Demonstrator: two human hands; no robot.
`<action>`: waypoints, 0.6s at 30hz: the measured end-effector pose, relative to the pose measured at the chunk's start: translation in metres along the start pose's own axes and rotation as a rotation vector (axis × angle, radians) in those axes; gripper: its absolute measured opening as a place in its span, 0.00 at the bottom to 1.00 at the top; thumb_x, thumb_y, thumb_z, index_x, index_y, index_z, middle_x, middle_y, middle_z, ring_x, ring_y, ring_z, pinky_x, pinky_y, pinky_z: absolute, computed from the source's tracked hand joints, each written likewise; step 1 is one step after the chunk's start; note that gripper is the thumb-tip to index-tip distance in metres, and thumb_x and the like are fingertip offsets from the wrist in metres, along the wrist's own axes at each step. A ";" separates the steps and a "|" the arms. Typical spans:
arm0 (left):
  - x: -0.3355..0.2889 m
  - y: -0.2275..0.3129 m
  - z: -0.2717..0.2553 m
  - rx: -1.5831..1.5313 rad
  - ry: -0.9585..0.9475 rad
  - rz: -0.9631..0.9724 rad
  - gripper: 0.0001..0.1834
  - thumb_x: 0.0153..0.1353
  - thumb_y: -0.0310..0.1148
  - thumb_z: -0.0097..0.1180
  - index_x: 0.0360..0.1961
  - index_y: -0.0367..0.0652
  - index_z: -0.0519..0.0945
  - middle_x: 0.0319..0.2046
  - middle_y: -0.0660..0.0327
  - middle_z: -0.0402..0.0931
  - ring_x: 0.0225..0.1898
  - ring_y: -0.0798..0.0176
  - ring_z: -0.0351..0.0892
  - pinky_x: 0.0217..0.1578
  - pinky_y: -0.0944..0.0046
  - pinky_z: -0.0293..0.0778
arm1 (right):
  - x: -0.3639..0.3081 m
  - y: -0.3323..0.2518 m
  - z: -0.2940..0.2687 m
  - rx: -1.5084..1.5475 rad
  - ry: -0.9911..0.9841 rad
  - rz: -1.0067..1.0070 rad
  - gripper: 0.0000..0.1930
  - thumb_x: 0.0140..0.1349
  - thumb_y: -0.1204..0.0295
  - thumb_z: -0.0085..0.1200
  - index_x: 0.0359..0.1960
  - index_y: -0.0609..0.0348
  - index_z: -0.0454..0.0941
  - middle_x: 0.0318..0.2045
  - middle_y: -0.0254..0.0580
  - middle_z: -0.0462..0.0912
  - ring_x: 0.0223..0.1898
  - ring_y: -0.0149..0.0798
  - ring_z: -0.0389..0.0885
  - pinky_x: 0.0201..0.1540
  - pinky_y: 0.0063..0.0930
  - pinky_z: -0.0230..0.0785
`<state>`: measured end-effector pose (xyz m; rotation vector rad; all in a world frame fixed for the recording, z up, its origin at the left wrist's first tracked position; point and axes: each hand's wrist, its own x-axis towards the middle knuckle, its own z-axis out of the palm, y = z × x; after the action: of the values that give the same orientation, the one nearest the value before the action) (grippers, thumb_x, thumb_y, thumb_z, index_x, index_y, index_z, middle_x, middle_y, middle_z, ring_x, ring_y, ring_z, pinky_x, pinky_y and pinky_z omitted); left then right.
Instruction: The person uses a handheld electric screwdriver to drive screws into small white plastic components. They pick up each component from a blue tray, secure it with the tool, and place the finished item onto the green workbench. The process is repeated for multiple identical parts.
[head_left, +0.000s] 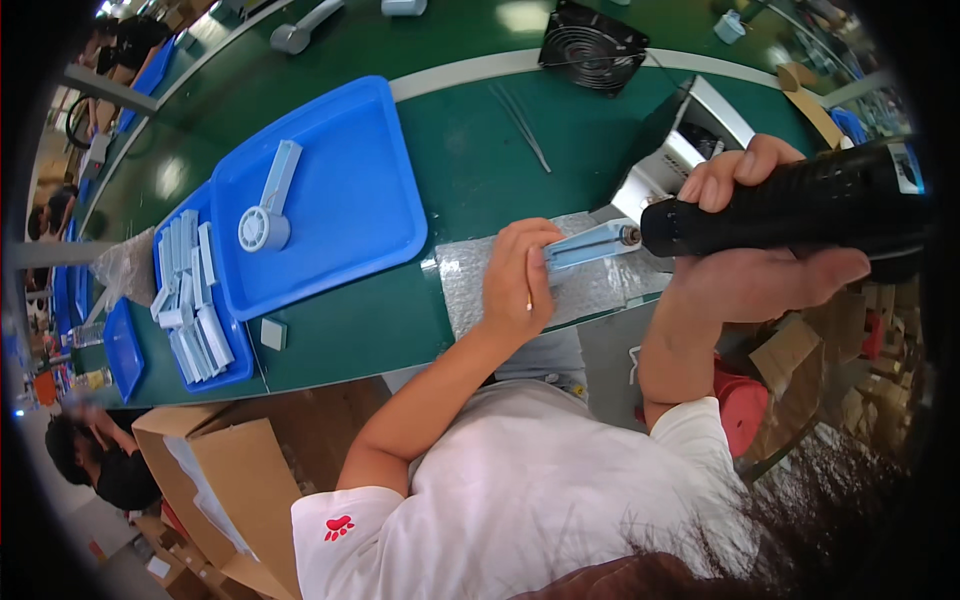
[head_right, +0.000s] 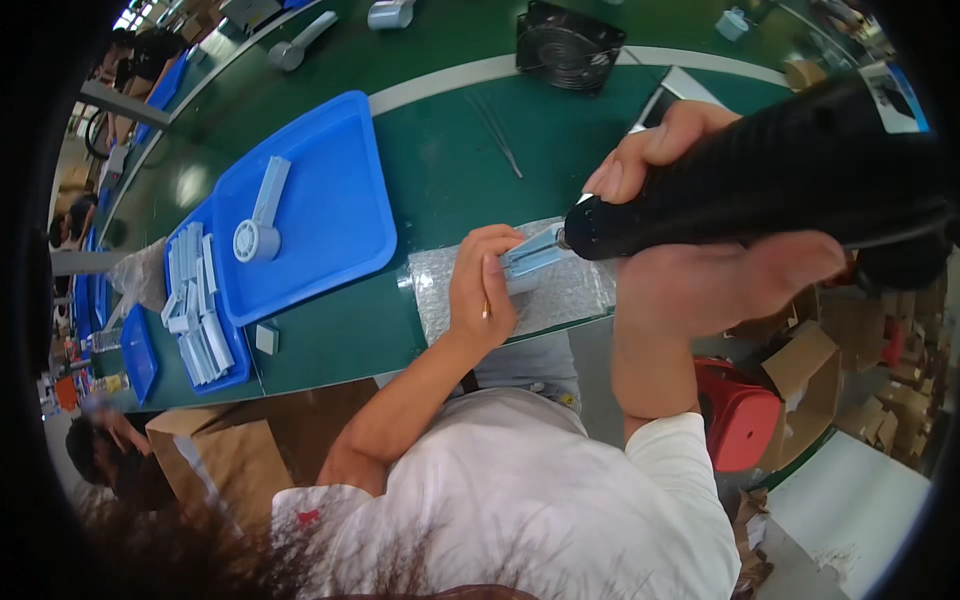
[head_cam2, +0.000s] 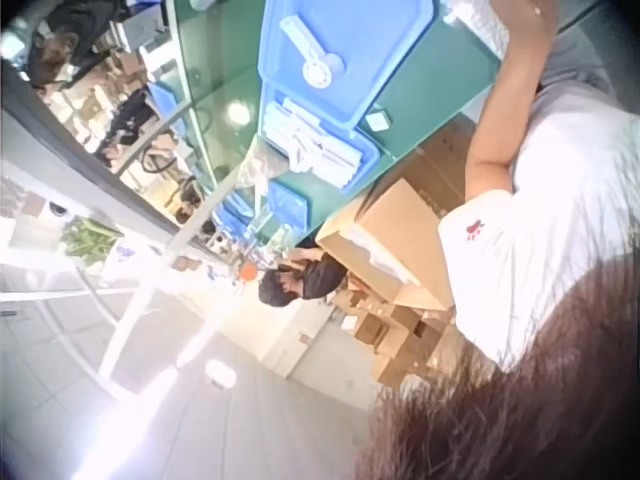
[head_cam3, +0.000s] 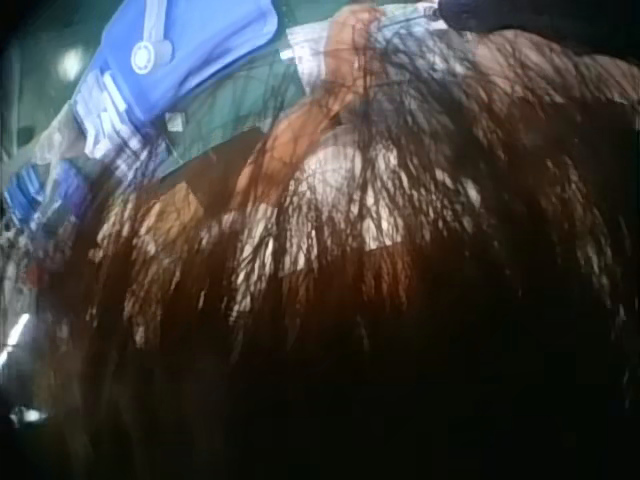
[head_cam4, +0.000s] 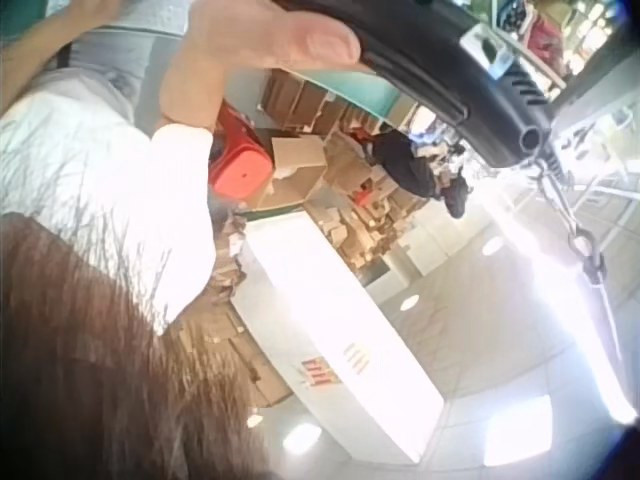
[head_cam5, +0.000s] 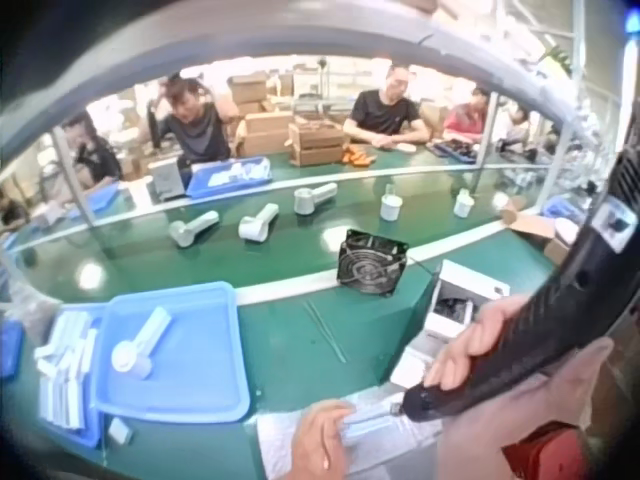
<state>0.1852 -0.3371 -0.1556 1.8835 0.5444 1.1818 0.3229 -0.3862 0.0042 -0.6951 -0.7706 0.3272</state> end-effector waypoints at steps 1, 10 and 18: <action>0.000 -0.002 0.001 -0.012 0.016 -0.022 0.12 0.66 0.25 0.36 0.37 0.34 0.75 0.39 0.49 0.74 0.41 0.48 0.73 0.44 0.56 0.68 | 0.006 -0.011 -0.003 0.080 -0.064 -0.013 0.42 0.58 0.34 0.41 0.52 0.67 0.62 0.34 0.47 0.71 0.26 0.37 0.74 0.27 0.30 0.69; -0.002 -0.001 0.003 -0.029 0.009 -0.059 0.14 0.67 0.27 0.34 0.37 0.33 0.74 0.39 0.48 0.74 0.41 0.49 0.73 0.45 0.57 0.67 | 0.043 -0.056 -0.033 -0.386 0.074 -0.062 0.42 0.53 0.33 0.48 0.46 0.66 0.66 0.31 0.48 0.74 0.27 0.41 0.73 0.29 0.33 0.68; -0.005 -0.002 0.002 0.004 -0.014 -0.040 0.16 0.69 0.28 0.32 0.40 0.32 0.75 0.41 0.47 0.74 0.42 0.52 0.74 0.46 0.59 0.68 | 0.038 -0.025 -0.032 -0.509 0.161 -0.234 0.38 0.56 0.37 0.48 0.44 0.69 0.65 0.29 0.52 0.74 0.21 0.42 0.73 0.23 0.34 0.68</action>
<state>0.1849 -0.3403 -0.1604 1.8745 0.5747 1.1420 0.3730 -0.3997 0.0249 -1.0822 -0.7780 -0.1459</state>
